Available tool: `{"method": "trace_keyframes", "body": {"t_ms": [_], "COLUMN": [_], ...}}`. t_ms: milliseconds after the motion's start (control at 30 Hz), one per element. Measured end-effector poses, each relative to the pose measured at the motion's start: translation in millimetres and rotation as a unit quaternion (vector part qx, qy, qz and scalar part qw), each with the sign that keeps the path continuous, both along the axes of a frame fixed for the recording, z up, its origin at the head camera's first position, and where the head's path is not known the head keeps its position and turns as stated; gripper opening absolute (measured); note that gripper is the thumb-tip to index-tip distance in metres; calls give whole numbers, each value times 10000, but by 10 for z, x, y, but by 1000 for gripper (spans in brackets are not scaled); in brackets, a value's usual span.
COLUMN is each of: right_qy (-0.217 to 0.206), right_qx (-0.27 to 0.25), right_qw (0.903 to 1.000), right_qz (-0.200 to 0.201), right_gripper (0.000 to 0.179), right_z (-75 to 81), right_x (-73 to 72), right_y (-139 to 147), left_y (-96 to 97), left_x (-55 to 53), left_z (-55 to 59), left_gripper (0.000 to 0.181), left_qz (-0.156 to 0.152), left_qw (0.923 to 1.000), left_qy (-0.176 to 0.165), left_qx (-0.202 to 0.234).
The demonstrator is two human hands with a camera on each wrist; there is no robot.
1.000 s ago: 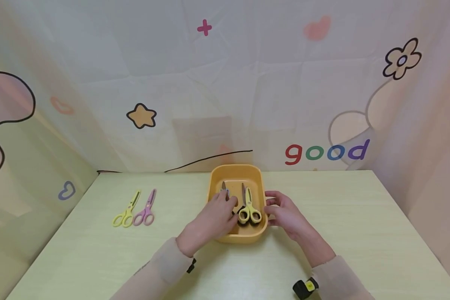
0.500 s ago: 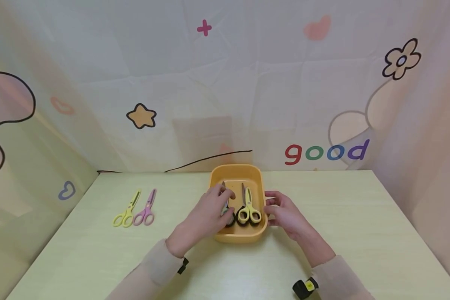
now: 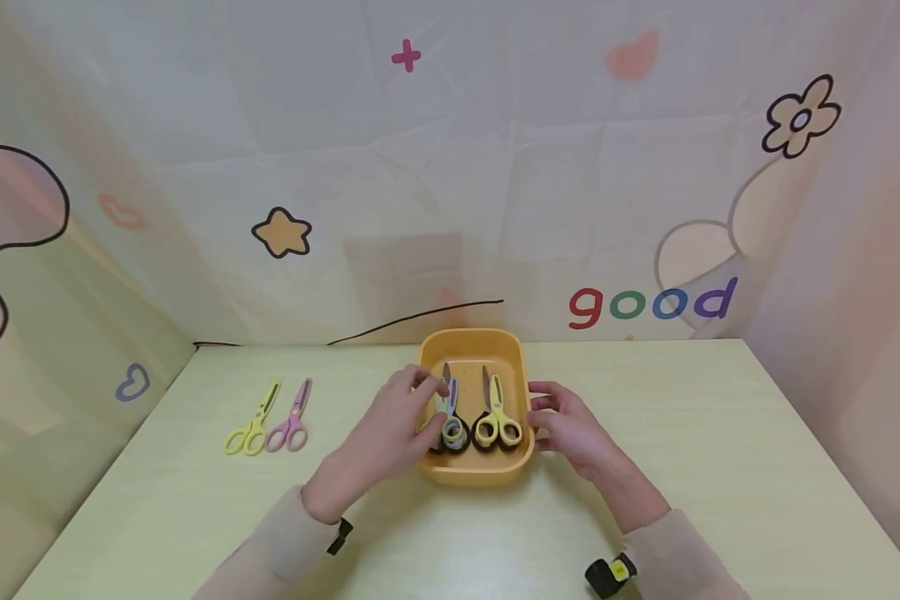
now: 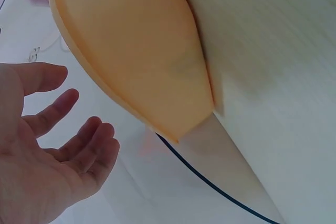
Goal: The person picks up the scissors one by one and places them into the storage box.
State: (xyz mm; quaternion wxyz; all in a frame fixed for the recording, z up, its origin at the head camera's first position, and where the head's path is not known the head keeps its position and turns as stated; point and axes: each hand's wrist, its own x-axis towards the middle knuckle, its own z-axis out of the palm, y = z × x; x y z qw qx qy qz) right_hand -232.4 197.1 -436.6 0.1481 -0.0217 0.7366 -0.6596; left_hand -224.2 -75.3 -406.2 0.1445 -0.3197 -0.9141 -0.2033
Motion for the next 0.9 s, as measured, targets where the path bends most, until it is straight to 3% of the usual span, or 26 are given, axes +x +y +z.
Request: {"method": "trace_keyframes", "body": {"t_ms": [400, 633, 900], "right_qy": [24, 42, 14], "right_qx": [4, -45, -27], "right_qw": [10000, 10000, 10000], "right_qz": [7, 8, 12], "right_gripper": [57, 57, 57], "right_z": [7, 11, 3], "right_x": [4, 3, 1], "right_y": [4, 7, 4], "left_y": [-346, -576, -792], "left_x": [-82, -100, -78], "left_z": [-105, -135, -152], "left_gripper": [27, 37, 46], "left_qz": [599, 1005, 1391], "left_qw": [9979, 9904, 9747], "left_qy": [-218, -836, -1496], "left_qx": [-83, -448, -905]}}
